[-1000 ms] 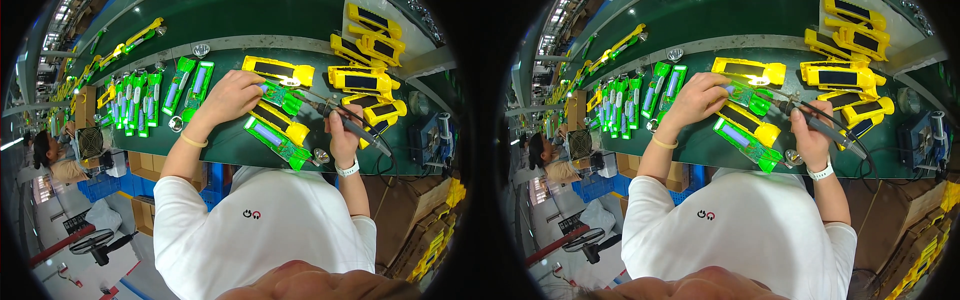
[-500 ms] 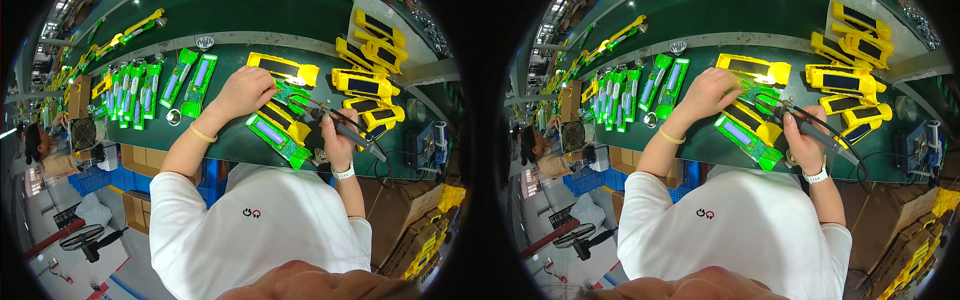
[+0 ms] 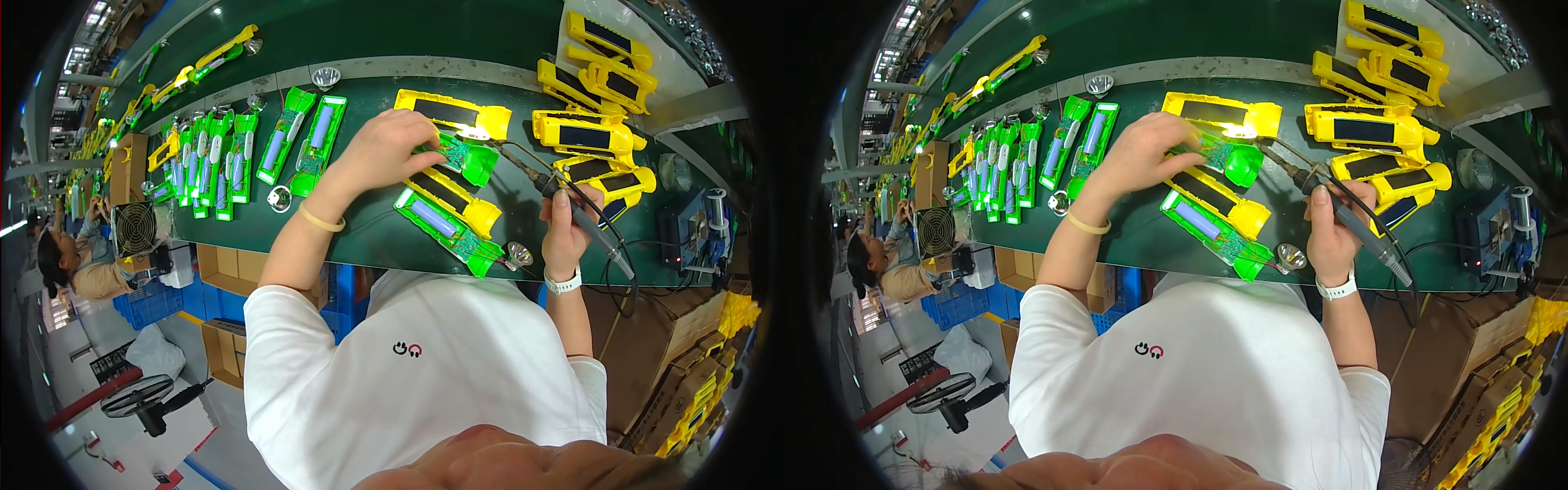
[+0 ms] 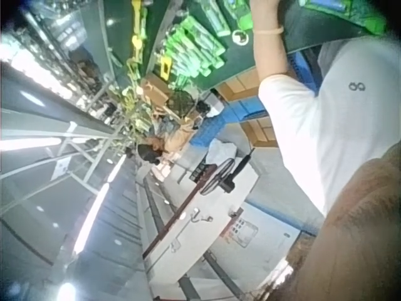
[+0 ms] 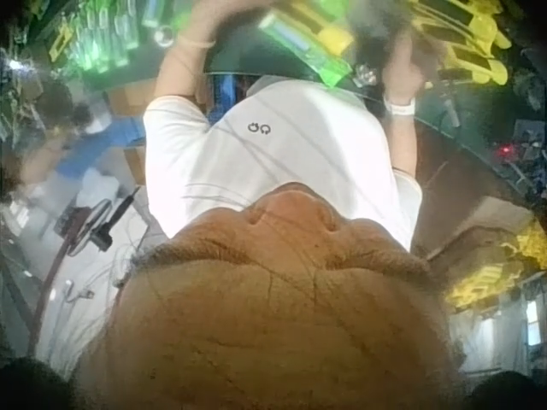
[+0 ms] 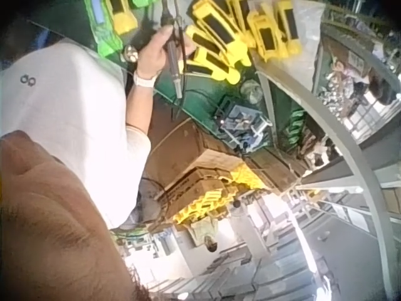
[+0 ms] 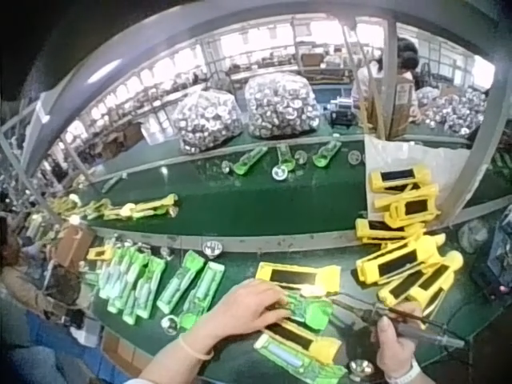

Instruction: Assembling and soldering electronic components for solar-powered flashlights on a production line.

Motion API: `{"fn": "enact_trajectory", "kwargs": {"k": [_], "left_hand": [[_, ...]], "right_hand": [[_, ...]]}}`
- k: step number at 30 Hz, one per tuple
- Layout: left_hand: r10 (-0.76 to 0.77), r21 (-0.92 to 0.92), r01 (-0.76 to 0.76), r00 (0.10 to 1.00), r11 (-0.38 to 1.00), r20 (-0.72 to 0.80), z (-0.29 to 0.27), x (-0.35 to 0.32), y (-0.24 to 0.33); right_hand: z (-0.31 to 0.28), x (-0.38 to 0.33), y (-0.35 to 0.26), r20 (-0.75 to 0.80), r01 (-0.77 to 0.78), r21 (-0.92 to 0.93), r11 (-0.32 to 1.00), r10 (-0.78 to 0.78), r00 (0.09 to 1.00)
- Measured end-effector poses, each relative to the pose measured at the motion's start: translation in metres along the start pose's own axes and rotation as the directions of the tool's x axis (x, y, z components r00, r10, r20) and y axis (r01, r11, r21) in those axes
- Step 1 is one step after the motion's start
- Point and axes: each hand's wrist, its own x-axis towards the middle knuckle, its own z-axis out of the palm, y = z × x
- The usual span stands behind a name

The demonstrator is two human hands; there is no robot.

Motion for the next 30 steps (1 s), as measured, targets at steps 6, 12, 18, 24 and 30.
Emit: {"fn": "enact_trajectory", "kwargs": {"k": [6,12,18,24,30], "left_hand": [[0.004,0.114,0.005,0.996,0.993,-0.085,-0.01,0.032,-0.041],[0.015,0.29,-0.077,0.978,0.954,0.209,0.006,0.044,-0.059],[0.19,0.332,-0.19,0.981,0.924,0.035,0.002,0.029,-0.055],[0.222,0.336,-0.204,0.975,0.919,-0.016,-0.004,0.025,-0.04],[0.023,0.221,-0.042,0.996,0.974,0.089,-0.001,0.026,-0.031]], "right_hand": [[-0.015,0.0,0.008,-0.051,0.062,0.044,0.997,-0.06,0.997],[-0.032,0.0,0.021,-0.151,0.074,0.028,0.997,-0.069,0.986],[-0.037,-0.002,0.036,-0.159,0.036,0.049,0.998,-0.027,0.987],[-0.034,-0.001,0.037,-0.119,0.026,0.073,0.997,-0.017,0.993],[-0.038,-0.004,0.041,-0.135,0.057,0.058,0.997,-0.048,0.99]]}}
